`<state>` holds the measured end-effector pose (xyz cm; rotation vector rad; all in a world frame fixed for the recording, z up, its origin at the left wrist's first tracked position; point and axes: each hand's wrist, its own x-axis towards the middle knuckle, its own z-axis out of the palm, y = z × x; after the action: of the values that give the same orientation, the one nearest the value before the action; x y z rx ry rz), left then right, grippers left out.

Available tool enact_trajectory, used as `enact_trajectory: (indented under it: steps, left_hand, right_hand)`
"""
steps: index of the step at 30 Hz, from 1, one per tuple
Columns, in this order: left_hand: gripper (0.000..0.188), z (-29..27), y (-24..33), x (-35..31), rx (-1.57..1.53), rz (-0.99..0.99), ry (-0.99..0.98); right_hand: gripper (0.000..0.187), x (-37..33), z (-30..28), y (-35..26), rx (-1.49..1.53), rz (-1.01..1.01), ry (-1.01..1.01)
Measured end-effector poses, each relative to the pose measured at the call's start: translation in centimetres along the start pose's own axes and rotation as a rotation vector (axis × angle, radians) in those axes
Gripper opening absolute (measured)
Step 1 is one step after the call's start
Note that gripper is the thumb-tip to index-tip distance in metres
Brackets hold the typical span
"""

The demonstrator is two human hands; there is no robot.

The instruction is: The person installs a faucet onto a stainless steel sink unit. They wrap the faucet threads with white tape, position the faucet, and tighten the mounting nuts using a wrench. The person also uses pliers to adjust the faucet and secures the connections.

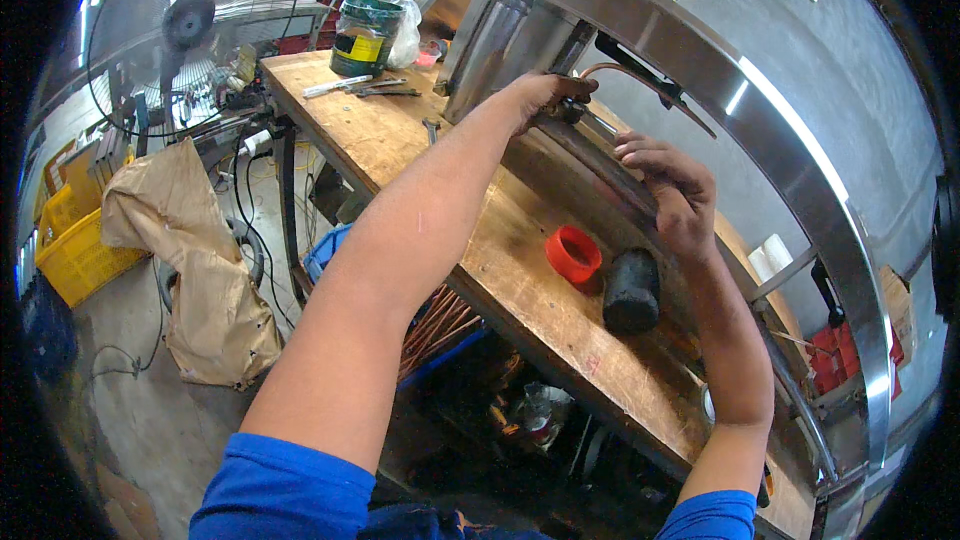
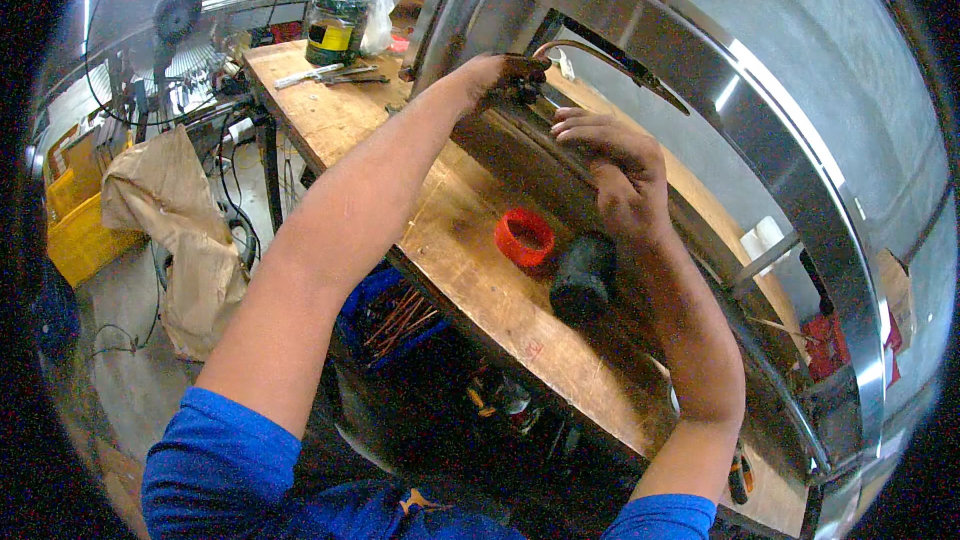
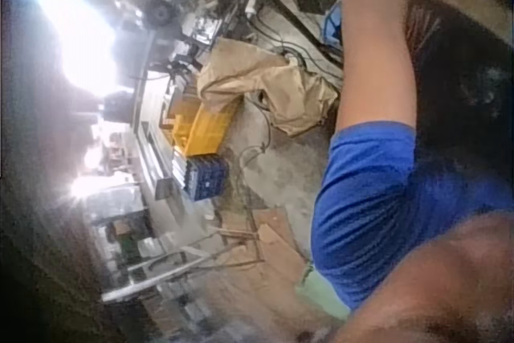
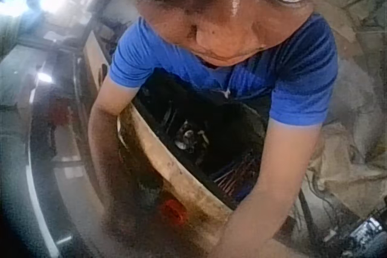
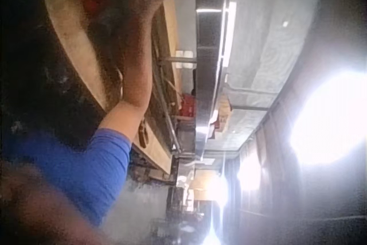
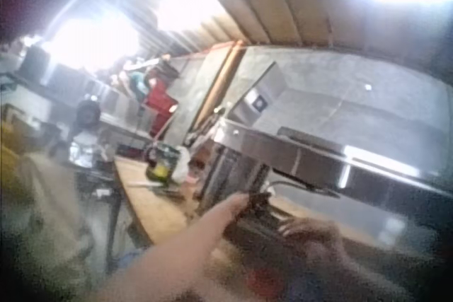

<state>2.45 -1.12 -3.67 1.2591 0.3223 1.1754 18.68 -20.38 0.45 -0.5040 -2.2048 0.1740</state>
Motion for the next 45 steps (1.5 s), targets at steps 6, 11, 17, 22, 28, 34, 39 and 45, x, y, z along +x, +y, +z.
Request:
enact_trajectory:
  steps: [6, 11, 17, 22, 28, 34, 39, 45]
  left_hand:
    - [0.039, -0.3, -0.2, 0.1, 0.002, 0.006, -0.026]
    - [0.039, -0.3, -0.2, 0.1, 0.014, 0.008, -0.053]
    - [0.037, 0.1, -0.1, 0.0, -0.021, -0.009, 0.011]
    - [0.029, 0.1, -0.1, 0.2, 0.046, -0.006, 0.037]
    - [0.03, 0.1, -0.2, 0.3, 0.038, 0.054, 0.067]
    - [0.038, 0.3, 0.1, -0.5, 0.094, 0.042, 0.122]
    - [0.05, 0.5, 0.5, -1.0, 0.076, -0.015, 0.146]
    - [0.059, -0.2, -0.1, -0.1, 0.093, 0.054, 0.112]
  right_hand:
    - [0.036, -1.0, -0.6, 0.5, -0.014, 0.048, 0.012]
    - [0.036, -1.2, -0.5, 0.8, -0.077, 0.05, -0.005]
    - [0.04, -1.0, -0.1, 1.1, -0.071, 0.054, -0.029]
    - [0.039, -1.2, -0.6, 0.9, -0.039, 0.151, -0.041]
    - [0.042, -1.1, -1.9, 0.7, -0.252, 0.215, -0.11]
    - [0.044, -1.6, -2.0, 0.9, -0.316, 0.331, -0.123]
    - [0.045, -1.8, -1.9, 0.9, -0.318, 0.376, -0.093]
    - [0.046, -1.5, -1.7, 1.9, -0.362, 0.223, -0.083]
